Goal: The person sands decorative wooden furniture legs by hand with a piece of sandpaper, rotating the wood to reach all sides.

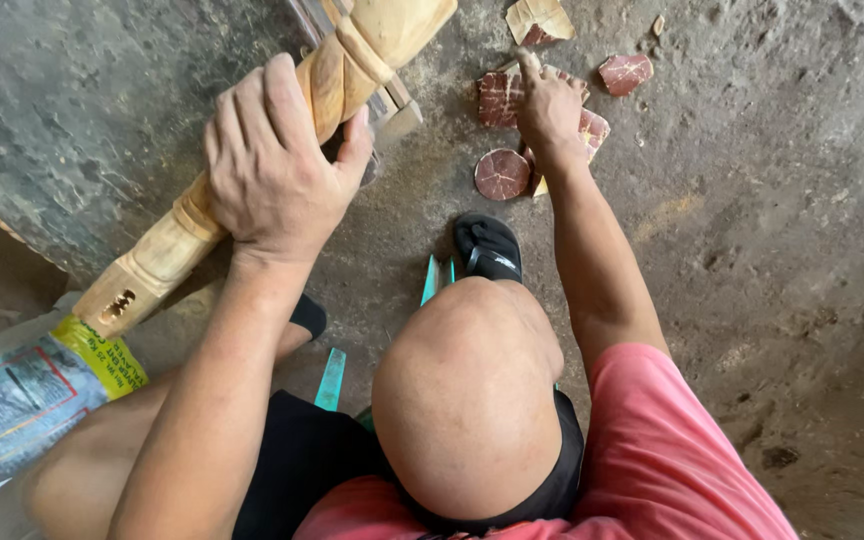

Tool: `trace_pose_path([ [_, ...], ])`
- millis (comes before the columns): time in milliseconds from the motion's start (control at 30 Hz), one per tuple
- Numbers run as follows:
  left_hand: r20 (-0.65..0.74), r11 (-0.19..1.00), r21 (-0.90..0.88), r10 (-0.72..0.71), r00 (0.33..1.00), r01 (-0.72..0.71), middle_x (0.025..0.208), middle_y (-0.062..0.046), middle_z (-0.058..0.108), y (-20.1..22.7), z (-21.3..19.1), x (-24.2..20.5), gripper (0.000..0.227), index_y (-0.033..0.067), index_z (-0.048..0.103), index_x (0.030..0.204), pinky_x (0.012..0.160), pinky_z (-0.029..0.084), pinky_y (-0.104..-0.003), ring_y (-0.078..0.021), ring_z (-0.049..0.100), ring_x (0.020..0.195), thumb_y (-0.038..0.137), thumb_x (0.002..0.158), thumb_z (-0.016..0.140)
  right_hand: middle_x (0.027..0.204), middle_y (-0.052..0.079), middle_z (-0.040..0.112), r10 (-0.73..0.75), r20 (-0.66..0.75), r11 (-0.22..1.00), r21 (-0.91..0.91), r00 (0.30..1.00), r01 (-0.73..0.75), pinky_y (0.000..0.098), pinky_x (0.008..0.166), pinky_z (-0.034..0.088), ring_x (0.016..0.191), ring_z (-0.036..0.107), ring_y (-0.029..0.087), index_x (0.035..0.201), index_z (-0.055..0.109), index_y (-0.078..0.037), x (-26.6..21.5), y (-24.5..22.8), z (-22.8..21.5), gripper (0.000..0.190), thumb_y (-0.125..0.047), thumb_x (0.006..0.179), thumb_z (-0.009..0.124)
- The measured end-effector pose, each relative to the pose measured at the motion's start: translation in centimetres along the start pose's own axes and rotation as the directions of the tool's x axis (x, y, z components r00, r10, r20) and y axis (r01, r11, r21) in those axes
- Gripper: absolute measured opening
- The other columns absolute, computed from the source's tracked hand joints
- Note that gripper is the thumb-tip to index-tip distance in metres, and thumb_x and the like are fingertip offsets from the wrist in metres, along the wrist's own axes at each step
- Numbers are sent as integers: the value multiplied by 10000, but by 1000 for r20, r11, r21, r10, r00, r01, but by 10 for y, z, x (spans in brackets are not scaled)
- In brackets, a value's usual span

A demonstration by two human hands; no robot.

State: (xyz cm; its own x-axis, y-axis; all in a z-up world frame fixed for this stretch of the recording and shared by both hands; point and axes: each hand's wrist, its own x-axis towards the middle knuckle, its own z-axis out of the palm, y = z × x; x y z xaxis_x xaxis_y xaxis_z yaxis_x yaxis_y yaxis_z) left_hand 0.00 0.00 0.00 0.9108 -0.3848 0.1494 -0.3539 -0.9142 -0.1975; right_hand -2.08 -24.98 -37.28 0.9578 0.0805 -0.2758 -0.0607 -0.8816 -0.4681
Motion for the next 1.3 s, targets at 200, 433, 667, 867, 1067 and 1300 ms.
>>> trace_pose_path([
  [200, 6, 1000, 6, 0, 1000, 0, 1188, -156, 579, 2, 1, 2, 559, -29, 467, 1362, 943, 542, -448, -313, 617, 1109, 401, 1059, 653, 966, 114, 742, 34, -240, 950, 308, 970, 43, 447, 807, 551, 887, 718, 302, 1080, 695, -57, -35, 11, -30, 167, -18, 919, 710],
  [433, 7, 1000, 2, 7, 1000, -7, 1192, -146, 580, 1, -2, 0, 551, -21, 469, 1358, 957, 541, -451, -310, 616, 1106, 400, 1058, 658, 990, 23, 711, 280, -5, 215, 975, 960, -58, 258, 833, 568, 905, 675, 99, 1096, 683, -15, -103, 5, -62, 108, 14, 1005, 733],
  [667, 24, 1000, 22, 10, 1000, -10, 1185, -146, 582, 1, -3, 0, 554, -21, 474, 1356, 943, 539, -452, -316, 615, 1105, 396, 1030, 638, 866, 6, 643, 402, 3, -8, 1000, 916, 1, 207, 553, 460, 676, 575, 54, 1008, 525, -74, -102, 2, -60, 283, 32, 967, 785],
  [867, 28, 1000, 17, 6, 1000, -6, 1187, -147, 578, 1, -3, -1, 543, -15, 475, 1364, 952, 538, -455, -305, 612, 1064, 417, 1083, 644, 830, -2, 658, 342, 133, -82, 990, 930, -112, 188, 543, 452, 673, 614, 56, 1081, 550, -85, -97, -7, -65, 179, 30, 1001, 661],
  [1067, 20, 1000, 14, 19, 1000, -19, 1189, -149, 573, 0, -1, -2, 559, -27, 467, 1379, 966, 541, -452, -295, 614, 1081, 401, 1052, 615, 1028, -4, 632, 342, 97, 364, 903, 935, -227, 201, 800, 624, 894, 662, 71, 1111, 613, -75, -94, 7, -53, 146, -12, 989, 664],
  [1300, 29, 999, 34, 14, 999, -15, 1189, -142, 579, -1, -1, -3, 553, -18, 467, 1379, 963, 542, -448, -290, 620, 1083, 406, 1057, 612, 932, 83, 625, 377, 28, 658, 695, 926, -290, 269, 682, 548, 794, 585, 135, 981, 586, -36, -85, 28, -18, 175, -133, 1063, 707],
])
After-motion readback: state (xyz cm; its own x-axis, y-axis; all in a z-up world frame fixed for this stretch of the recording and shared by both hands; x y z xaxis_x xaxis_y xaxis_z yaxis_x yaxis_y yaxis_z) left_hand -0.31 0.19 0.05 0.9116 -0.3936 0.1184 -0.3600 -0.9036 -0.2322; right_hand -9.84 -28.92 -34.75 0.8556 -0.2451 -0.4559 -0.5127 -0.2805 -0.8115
